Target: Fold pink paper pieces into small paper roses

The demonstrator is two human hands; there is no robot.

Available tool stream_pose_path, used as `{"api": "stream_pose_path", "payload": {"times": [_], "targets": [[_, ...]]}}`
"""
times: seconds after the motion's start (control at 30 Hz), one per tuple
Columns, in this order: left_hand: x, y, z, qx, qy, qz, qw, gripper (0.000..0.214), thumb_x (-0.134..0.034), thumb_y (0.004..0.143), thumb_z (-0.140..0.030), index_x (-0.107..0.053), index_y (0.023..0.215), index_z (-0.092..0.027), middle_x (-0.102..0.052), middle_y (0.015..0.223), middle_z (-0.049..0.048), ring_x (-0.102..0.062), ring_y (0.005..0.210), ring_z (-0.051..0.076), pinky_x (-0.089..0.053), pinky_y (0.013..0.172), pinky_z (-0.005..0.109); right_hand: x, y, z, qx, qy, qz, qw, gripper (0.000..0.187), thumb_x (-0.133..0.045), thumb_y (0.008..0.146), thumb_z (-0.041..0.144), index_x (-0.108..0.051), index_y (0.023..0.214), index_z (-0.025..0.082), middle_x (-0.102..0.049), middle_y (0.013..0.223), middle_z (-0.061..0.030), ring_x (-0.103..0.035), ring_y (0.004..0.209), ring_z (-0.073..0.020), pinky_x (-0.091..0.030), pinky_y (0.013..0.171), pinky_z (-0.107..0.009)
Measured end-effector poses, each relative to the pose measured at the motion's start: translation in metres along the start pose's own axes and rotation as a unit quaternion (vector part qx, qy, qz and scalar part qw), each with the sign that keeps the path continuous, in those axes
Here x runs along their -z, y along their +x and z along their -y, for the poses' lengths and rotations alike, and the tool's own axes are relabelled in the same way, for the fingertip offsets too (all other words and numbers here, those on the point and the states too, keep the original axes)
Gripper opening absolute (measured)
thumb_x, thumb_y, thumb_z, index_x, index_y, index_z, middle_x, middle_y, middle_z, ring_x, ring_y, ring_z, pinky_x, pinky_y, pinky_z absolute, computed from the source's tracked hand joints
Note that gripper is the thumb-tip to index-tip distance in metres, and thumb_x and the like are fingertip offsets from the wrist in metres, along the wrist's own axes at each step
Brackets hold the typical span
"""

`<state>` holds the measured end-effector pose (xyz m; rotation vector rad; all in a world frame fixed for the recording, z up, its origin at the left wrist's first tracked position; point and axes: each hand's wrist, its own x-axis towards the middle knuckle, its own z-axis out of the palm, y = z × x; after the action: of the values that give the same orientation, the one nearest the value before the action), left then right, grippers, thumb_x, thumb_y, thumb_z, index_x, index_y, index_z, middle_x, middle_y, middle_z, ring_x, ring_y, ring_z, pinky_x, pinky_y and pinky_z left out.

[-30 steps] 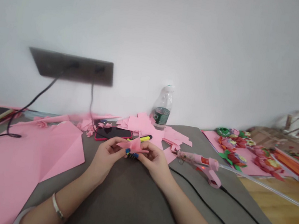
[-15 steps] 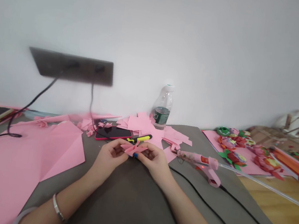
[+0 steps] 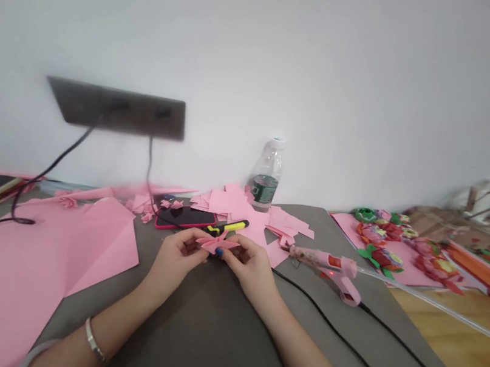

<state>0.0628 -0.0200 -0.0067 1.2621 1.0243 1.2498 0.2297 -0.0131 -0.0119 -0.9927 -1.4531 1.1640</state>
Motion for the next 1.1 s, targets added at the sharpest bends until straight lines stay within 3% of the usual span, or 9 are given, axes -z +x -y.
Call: {"api": "stream_pose_path", "payload": {"times": [0.27,0.4,0.67,0.8,0.93,1.1], "targets": [[-0.001,-0.001,-0.005,-0.031,-0.038,0.074,0.996,0.018,-0.072,0.076,-0.025,-0.075,0.092,-0.016,-0.075,0.093,0.007,-0.067,0.086,0.02,-0.056,0.077,0.03,0.001,0.001,-0.002,0.002,0.019,-0.011,1.0,0.025,-0.073,0.073,0.038,-0.055,0.071,0.021,-0.055,0.065,0.0021,-0.051,0.06,-0.0145,-0.04,0.057,-0.026],[-0.001,-0.001,-0.005,-0.03,-0.066,0.083,0.994,0.029,-0.079,0.069,-0.023,-0.074,0.097,-0.017,-0.075,0.101,0.0079,-0.068,0.095,0.023,-0.053,0.087,0.034,0.0,0.001,-0.001,0.012,0.02,-0.007,1.0,0.024,-0.071,0.076,0.041,-0.059,0.078,0.021,-0.057,0.069,0.001,-0.053,0.063,-0.0152,-0.043,0.061,-0.028],[0.0,0.001,-0.001,0.015,-0.025,0.017,0.999,0.025,-0.079,0.07,-0.027,-0.075,0.092,-0.017,-0.073,0.076,0.003,-0.062,0.065,0.014,-0.051,0.059,0.024,0.001,-0.001,0.004,0.02,0.022,0.028,0.999,0.031,-0.07,0.079,0.049,-0.057,0.08,0.022,-0.057,0.071,0.0002,-0.054,0.067,-0.0167,-0.045,0.064,-0.029],[-0.002,0.001,-0.002,0.044,-0.066,0.024,0.997,0.032,-0.081,0.069,-0.028,-0.072,0.099,-0.018,-0.073,0.078,0.0023,-0.062,0.069,0.014,-0.049,0.057,0.021,0.002,-0.002,0.004,0.034,-0.009,0.023,0.999,0.035,-0.062,0.084,0.053,-0.055,0.074,0.021,-0.054,0.067,0.0007,-0.05,0.062,-0.015,-0.042,0.06,-0.028],[-0.004,-0.001,-0.001,0.047,-0.089,0.028,0.995,0.023,-0.077,0.074,-0.037,-0.071,0.082,-0.017,-0.069,0.073,0.0016,-0.06,0.066,0.013,-0.05,0.057,0.021,0.001,-0.004,0.007,0.06,-0.031,0.022,0.997,0.037,-0.059,0.087,0.054,-0.055,0.07,0.021,-0.051,0.065,0.0008,-0.046,0.061,-0.0148,-0.037,0.056,-0.027],[-0.004,0.0,0.001,0.025,-0.104,0.023,0.994,0.031,-0.074,0.076,-0.045,-0.064,0.069,-0.017,-0.063,0.068,0.0001,-0.058,0.062,0.012,-0.051,0.059,0.023,0.001,-0.004,0.009,0.057,-0.027,0.037,0.997,0.04,-0.057,0.087,0.057,-0.055,0.07,0.02,-0.051,0.065,0.0006,-0.048,0.062,-0.0148,-0.038,0.057,-0.026]]}}
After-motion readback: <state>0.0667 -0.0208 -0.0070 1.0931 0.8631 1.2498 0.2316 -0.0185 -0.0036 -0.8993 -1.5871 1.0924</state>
